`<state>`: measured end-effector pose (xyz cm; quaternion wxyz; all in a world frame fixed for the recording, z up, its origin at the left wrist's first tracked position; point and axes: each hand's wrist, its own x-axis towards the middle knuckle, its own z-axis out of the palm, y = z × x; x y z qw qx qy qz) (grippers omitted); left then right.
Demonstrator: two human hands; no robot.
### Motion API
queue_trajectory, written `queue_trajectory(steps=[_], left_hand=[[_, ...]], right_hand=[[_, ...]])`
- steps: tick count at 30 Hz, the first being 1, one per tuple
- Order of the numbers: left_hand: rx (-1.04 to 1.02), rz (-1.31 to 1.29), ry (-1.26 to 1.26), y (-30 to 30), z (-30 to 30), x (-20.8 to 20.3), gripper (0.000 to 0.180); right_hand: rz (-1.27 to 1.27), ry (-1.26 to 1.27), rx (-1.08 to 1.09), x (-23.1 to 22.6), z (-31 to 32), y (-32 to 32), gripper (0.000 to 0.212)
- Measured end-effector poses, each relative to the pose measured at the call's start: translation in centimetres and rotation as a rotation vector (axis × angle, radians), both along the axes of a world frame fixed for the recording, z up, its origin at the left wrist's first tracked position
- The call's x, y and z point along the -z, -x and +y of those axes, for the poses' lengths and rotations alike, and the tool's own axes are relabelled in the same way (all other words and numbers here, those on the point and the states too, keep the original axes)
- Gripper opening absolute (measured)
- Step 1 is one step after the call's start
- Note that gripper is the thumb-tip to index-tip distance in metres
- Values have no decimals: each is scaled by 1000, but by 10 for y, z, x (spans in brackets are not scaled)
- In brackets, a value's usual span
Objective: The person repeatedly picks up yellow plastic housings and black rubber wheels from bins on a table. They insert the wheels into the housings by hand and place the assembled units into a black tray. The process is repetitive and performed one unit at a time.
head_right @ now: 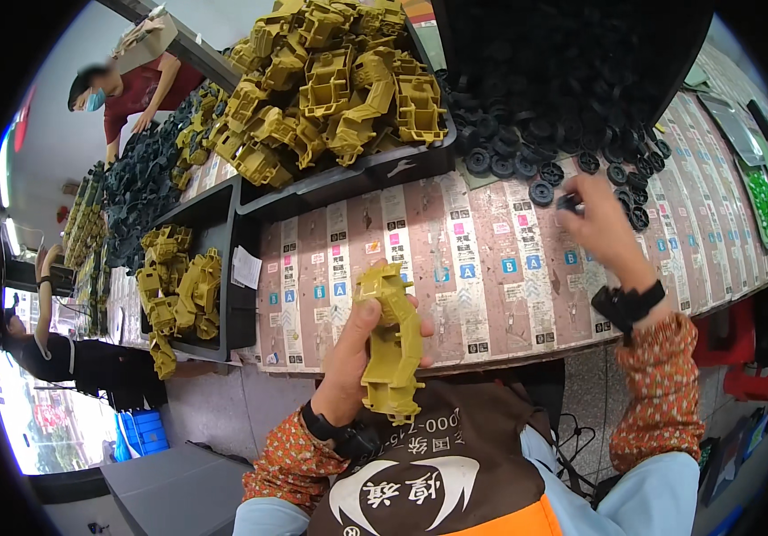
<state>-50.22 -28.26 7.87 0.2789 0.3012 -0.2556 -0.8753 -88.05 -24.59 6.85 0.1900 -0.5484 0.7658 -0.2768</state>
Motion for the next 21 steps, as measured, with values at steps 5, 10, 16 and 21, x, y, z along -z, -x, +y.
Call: queue_trajectory(steps=[5,10,16,21], left_hand=[[23,-38,106,14,13,-11,80],[62,-66,142,15,22,-17,83],[67,-78,145,10,27,-17,81],[82,-78,161,10,31,-14,78]], right_hand=[[-1131,-90,-224,-28,27,-111,37],[-1313,43,-234,-17,40,-159,38],[-1325,34,-193,-8,47,-167,40],[-1329,51,-170,-5,48,-168,40]])
